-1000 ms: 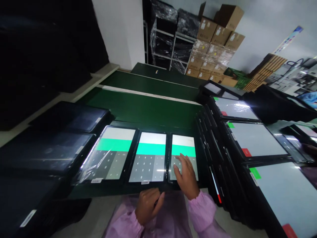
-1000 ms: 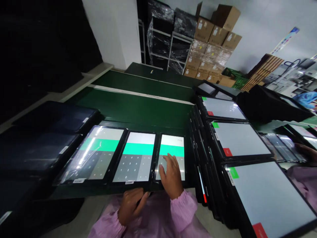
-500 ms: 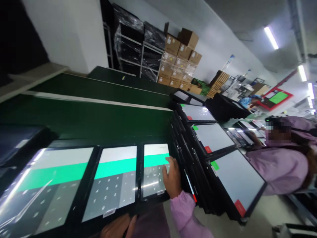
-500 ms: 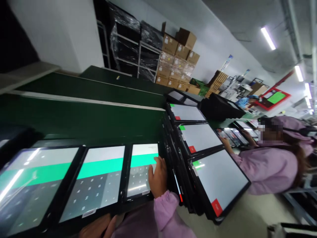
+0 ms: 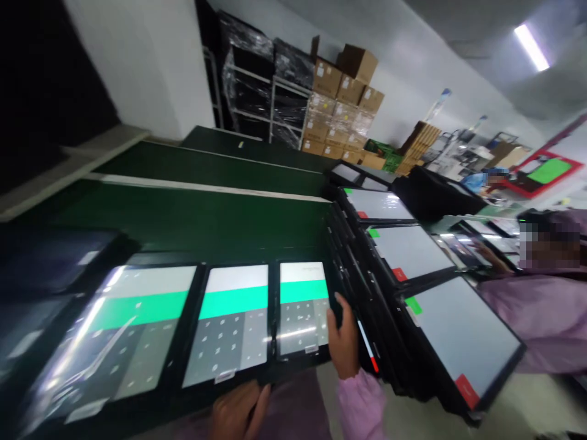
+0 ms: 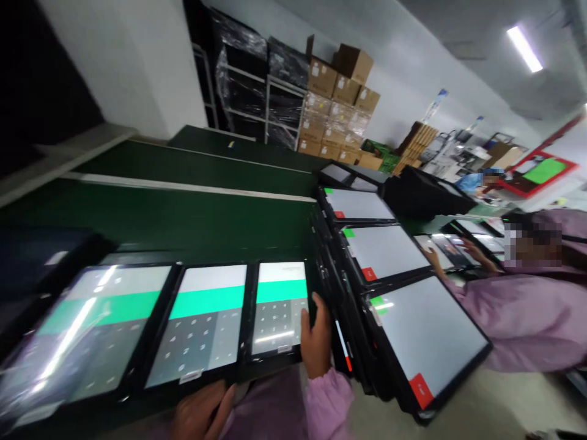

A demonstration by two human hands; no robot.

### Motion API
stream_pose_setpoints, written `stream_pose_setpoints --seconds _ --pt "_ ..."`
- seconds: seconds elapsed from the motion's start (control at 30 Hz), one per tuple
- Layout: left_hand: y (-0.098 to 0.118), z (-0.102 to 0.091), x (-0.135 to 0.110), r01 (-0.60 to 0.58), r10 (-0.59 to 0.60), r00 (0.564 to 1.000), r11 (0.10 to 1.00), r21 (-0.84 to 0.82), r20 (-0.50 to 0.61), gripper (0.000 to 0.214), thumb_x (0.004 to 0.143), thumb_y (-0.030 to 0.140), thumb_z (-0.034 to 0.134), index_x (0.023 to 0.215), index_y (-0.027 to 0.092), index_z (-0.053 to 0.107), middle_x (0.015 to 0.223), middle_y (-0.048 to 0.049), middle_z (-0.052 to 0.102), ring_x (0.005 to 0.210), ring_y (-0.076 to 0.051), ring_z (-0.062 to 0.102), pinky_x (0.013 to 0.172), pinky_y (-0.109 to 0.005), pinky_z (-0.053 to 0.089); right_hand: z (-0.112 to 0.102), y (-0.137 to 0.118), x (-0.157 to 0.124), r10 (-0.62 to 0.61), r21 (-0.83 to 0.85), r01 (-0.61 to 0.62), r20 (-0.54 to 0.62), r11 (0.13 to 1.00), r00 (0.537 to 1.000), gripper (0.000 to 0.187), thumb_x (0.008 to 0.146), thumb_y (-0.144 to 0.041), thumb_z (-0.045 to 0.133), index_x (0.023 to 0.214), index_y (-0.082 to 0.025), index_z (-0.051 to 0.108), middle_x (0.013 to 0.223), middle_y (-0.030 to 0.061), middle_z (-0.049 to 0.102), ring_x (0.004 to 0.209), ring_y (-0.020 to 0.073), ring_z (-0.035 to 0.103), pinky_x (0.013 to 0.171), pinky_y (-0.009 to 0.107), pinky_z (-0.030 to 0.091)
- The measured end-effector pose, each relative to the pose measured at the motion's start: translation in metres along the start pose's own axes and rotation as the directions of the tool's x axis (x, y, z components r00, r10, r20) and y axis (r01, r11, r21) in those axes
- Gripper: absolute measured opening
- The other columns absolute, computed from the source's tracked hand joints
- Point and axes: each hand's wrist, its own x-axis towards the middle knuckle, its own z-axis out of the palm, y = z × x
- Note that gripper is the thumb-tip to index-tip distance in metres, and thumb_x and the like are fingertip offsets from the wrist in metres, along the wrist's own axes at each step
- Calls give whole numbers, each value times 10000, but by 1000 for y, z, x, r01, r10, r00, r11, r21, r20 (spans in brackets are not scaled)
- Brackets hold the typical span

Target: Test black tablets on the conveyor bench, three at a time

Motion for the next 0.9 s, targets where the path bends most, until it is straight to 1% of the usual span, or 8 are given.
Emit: stream_pose_setpoints --seconds 0.17,0.33,0.4,0.47,0.57,0.63,0.73,0.9 --pt "3 4 -1 88 -88 991 996 9 103 391 1027 119 472 647 207 473 559 26 491 479 -106 504 519 -304 312 6 21 -19 190 190 -171 -86 967 978 515 1039 -553 504 1342 -151 613 1353 181 641 1246 305 614 1064 504 479" --pt "15 -15 5 185 -172 973 980 -71 151 343 1031 151 464 694 213 476 606 20 525 527 -112 520 531 -293 333 14 18 -24 221 262 -195 -72 945 973 549 1047 -560 444 1342 -131 616 1391 188 616 1297 304 572 1105 505 424" --pt "19 -30 17 244 -229 964 964 -104 135 227 1030 176 472 821 212 555 690 -1 588 615 -134 578 585 -283 411 14 17 -25 213 252 -187 -80 950 974 548 1044 -550 459 1345 -122 623 1392 186 617 1301 305 567 1109 498 416" --pt "16 -43 35 322 -315 945 945 -66 91 122 1024 201 486 1034 204 608 859 -57 676 799 -184 654 727 -318 508 13 18 -25 189 234 -165 -86 958 978 547 1041 -543 478 1339 -112 634 1386 190 623 1300 310 569 1103 492 420" --pt "-2 -54 68 396 -403 913 913 100 59 322 1008 207 498 1327 197 546 1214 -139 695 1164 -273 636 1008 -452 511 14 21 -25 150 235 -125 -89 964 985 538 1040 -536 492 1318 -103 651 1364 196 636 1292 319 578 1094 493 431" --pt "-18 -55 86 384 -404 912 903 194 72 418 996 196 501 1414 195 492 1331 -143 661 1306 -307 567 1107 -516 458 14 22 -24 140 242 -115 -88 963 986 540 1041 -534 494 1317 -99 655 1357 199 640 1286 322 583 1093 497 431" --pt "-36 -47 102 335 -373 922 903 271 103 449 980 193 526 1427 191 484 1350 -136 653 1399 -327 502 1156 -548 427 14 24 -25 153 234 -131 -81 963 985 558 1041 -545 488 1338 -103 652 1365 197 638 1287 327 582 1100 507 425" --pt "-45 -33 111 272 -352 917 896 350 189 394 960 164 531 1351 208 527 1305 -95 682 1445 -331 476 1250 -631 301 15 28 -27 161 232 -139 -82 963 983 561 1040 -555 491 1348 -113 649 1375 192 634 1301 332 575 1103 507 426"
